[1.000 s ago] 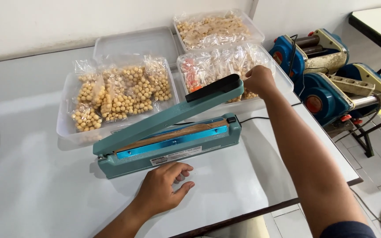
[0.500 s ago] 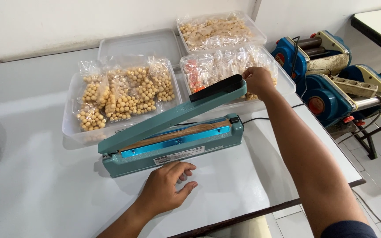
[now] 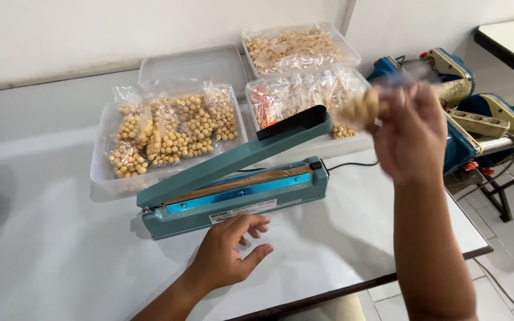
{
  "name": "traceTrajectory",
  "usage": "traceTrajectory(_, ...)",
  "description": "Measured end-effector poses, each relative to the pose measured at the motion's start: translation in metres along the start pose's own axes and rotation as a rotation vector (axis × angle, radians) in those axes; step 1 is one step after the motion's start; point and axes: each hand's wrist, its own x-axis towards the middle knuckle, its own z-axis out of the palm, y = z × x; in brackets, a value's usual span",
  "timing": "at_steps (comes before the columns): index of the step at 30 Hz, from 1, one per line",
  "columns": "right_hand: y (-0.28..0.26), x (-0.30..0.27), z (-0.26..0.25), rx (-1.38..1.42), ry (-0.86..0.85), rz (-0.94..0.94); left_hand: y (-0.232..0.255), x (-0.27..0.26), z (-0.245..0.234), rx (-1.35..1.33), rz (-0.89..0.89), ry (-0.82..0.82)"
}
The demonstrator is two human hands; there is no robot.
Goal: Sealing small plastic bags filled with snacks using a manual heat sealer on a production table.
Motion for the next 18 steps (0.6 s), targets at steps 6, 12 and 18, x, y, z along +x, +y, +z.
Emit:
traceTrajectory(6,0.020,-0.066,0.082,-0.105,-0.236,0.341,0.018,0.004,-0.016,-0.311,0.034,0.084)
traceTrajectory(12,0.071,-0.076,0.110,-0.182,-0.251,0.362,-0.016,0.012,-0.020,-0.581,-0.252,0.285)
traceTrajectory(18,0.109,-0.102,0.084,-0.233,-0.296,0.334,-0.045,0.003,-0.014,-0.602,-0.199,0.293)
